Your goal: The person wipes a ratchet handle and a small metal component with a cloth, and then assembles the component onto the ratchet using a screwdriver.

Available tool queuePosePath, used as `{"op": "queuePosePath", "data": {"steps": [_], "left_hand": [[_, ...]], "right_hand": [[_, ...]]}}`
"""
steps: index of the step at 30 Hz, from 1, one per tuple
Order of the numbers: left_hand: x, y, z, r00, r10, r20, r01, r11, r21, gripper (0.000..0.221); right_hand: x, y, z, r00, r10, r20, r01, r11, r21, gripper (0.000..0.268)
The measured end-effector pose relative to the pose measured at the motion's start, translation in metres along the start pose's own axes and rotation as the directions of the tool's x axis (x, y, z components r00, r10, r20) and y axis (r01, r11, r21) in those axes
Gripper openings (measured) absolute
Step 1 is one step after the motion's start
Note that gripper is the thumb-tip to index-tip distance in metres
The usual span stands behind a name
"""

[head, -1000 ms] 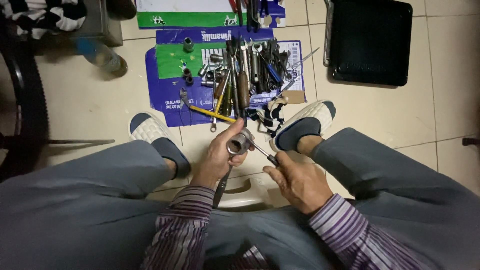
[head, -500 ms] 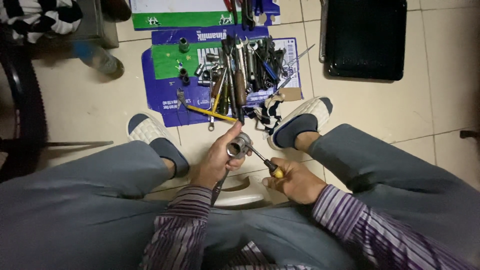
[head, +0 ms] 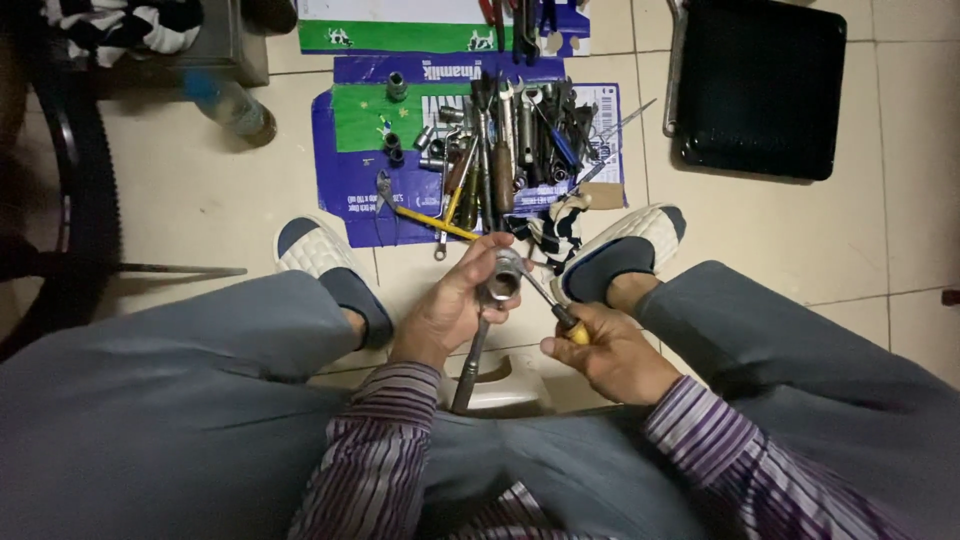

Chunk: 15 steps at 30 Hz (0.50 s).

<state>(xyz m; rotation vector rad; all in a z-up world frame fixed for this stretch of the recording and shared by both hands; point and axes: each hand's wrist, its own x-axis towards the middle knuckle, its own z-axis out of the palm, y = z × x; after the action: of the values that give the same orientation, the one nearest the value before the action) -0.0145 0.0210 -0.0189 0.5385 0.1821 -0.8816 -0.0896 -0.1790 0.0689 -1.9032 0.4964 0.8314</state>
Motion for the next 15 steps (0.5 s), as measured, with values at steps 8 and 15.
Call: {"op": "queuePosePath", "data": {"steps": [8, 15], "left_hand": [[0.028, 0.011, -0.004, 0.984, 0.016, -0.177, -0.02, 1.0, -0.021, 0.033], [0.028, 0.019, 0.007, 0.957, -0.027, -0.288, -0.006, 0.994, -0.112, 0.037]], "right_hand": [[-0.013, -0.018, -0.014, 0.977, 0.083, -0.197, -0.115, 0.981, -0.156, 0.046], [-0.018, -0.045, -0.011, 0.988, 0.084, -0.133, -0.102, 0.985, -0.136, 0.042]]}}
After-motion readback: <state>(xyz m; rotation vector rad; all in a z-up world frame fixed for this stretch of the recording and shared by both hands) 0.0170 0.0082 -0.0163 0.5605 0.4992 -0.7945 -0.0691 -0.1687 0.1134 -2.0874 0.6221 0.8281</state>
